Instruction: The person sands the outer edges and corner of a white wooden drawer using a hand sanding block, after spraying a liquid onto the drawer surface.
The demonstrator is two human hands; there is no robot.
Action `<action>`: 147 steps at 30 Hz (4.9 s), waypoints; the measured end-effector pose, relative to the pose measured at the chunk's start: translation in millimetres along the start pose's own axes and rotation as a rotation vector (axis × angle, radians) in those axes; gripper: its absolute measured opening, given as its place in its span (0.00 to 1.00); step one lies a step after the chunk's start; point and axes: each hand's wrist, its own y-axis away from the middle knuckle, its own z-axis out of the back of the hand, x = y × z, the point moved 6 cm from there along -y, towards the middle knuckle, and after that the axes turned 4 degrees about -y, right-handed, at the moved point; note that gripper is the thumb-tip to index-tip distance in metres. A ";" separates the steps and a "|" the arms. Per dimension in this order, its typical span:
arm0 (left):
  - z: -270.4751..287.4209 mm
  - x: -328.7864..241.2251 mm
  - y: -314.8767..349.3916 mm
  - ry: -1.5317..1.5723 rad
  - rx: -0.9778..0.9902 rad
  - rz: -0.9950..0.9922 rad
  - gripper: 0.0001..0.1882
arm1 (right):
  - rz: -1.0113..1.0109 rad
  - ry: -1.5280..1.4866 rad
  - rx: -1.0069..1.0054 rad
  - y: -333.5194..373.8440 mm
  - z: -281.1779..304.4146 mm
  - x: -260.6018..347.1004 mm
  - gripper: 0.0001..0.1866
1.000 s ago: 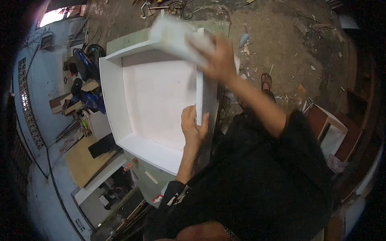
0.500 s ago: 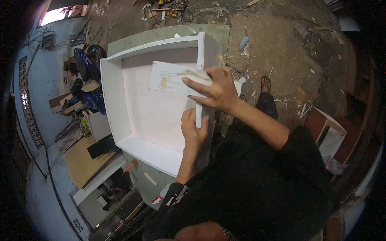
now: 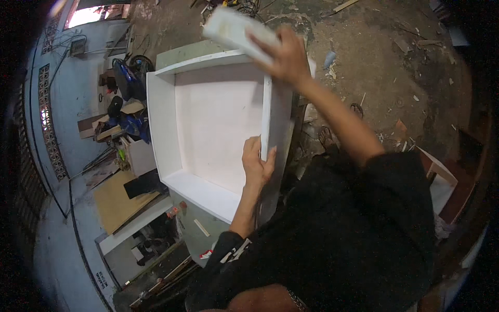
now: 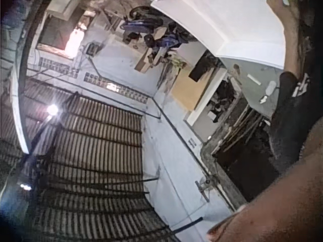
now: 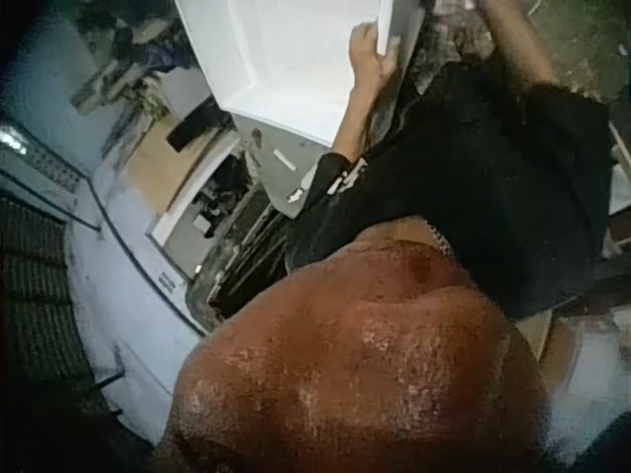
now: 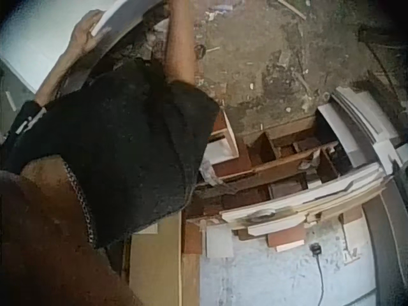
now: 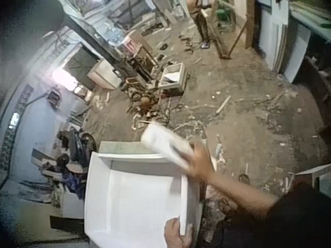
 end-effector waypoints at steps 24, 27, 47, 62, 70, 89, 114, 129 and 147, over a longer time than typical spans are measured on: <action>-8.2 2.7 -1.0 -0.093 -0.009 0.007 0.33 | 0.283 0.060 0.190 91.3 7.4 74.9 0.31; -12.7 -3.1 -7.8 -0.092 0.056 -0.012 0.34 | 0.138 0.197 -0.026 -13.4 8.7 0.0 0.27; -14.2 15.1 9.4 -0.082 0.023 -0.036 0.36 | 0.121 0.045 0.035 119.4 0.2 77.7 0.31; -4.2 5.8 1.3 -0.134 0.019 -0.003 0.34 | -0.647 -0.412 -0.220 -4.3 -2.2 -139.4 0.25; -13.7 4.1 -4.9 -0.073 0.050 0.012 0.32 | -0.184 -0.266 -0.140 -17.1 31.1 -39.7 0.29; -11.4 -2.9 -9.5 -0.075 0.075 -0.035 0.30 | 0.170 0.253 0.012 -6.4 3.5 -6.7 0.30; -9.5 4.1 -7.5 -0.094 0.031 0.005 0.28 | -0.168 -0.128 -0.037 -39.0 28.8 -35.2 0.28; -10.0 4.0 -9.1 -0.031 0.025 -0.016 0.25 | 0.150 -0.018 -0.051 -13.9 -3.2 -11.6 0.29; -7.0 -18.5 -54.6 -0.185 -0.067 -0.056 0.26 | -0.013 0.054 -0.069 -34.4 -3.9 -12.3 0.26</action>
